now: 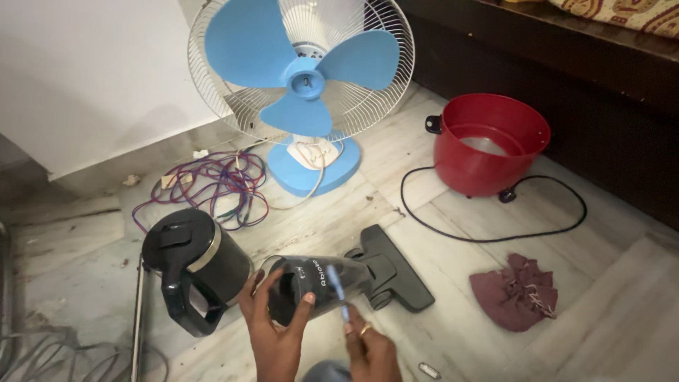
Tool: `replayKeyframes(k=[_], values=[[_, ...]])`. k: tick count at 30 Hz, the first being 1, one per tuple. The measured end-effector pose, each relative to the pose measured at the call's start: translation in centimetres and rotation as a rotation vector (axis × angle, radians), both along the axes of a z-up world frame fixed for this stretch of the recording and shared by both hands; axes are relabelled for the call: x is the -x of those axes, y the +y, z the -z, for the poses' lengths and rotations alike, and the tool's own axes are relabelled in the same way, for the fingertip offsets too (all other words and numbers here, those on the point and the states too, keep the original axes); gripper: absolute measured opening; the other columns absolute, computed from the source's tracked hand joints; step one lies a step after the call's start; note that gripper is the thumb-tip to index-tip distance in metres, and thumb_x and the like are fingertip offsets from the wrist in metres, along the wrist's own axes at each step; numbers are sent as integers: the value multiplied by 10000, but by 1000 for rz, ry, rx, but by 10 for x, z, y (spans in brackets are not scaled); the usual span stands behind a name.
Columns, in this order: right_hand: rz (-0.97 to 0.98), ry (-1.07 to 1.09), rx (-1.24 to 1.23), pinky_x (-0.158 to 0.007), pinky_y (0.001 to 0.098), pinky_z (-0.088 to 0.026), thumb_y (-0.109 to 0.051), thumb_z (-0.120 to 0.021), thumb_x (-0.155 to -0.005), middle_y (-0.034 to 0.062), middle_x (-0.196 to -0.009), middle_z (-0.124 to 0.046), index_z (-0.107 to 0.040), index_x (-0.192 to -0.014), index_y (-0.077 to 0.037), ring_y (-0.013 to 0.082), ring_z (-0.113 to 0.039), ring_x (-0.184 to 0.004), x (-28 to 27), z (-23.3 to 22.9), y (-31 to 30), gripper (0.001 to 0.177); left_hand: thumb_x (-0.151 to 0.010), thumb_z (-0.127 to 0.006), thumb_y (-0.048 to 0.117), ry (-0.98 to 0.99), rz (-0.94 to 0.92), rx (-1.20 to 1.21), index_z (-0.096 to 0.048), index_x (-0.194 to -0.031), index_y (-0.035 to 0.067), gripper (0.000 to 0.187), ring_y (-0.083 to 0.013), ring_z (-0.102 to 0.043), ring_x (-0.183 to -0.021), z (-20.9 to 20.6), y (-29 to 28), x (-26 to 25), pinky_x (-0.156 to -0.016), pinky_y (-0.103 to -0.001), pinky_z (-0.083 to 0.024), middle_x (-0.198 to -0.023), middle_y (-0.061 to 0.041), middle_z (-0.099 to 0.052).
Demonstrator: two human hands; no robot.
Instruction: The person sits on the floor and uses a toothbrush to scrub the brush roll and crevices of a handheld vacuum cleaner head. The person holds the vacuum head with one hand and scrubs with the other, focusing on the roller area and the transparent dust bin.
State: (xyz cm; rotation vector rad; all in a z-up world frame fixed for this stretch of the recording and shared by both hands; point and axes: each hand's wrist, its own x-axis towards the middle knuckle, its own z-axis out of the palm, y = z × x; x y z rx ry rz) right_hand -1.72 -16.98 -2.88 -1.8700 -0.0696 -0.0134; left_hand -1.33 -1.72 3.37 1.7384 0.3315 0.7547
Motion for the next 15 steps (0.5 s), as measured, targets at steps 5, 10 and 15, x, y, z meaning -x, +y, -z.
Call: replayKeyframes(k=[5, 10, 15], values=[[12, 217, -28, -613, 329, -485, -139, -631, -954, 234, -873, -789, -694, -1346, -79, 117, -589, -609, -1, -31, 2, 401, -746, -862, 159, 18, -15, -72, -658, -1256, 76, 556, -299, -477, -1357, -3, -1, 3, -1086, -384, -421, -1453, -169, -411], [-90, -80, -18, -750, 314, -549, -98, -598, -957, 219, -940, -799, -680, -1360, -56, 198, -768, -811, 13, -55, 16, 413, -753, -851, 163, 32, -13, -82, -663, -1253, 80, 540, -299, -481, -1358, -3, 1, 4, -1085, -392, -422, -1456, -166, -414], [-46, -4, 3, -815, 307, -585, -107, -623, -955, 218, -1000, -813, -685, -1327, -28, 223, -820, -902, 6, -39, 10, 385, -731, -880, 157, 44, -45, -136, -676, -1235, 70, 550, -317, -450, -1375, 2, 2, 2, -1079, -413, -407, -1440, -172, -420]])
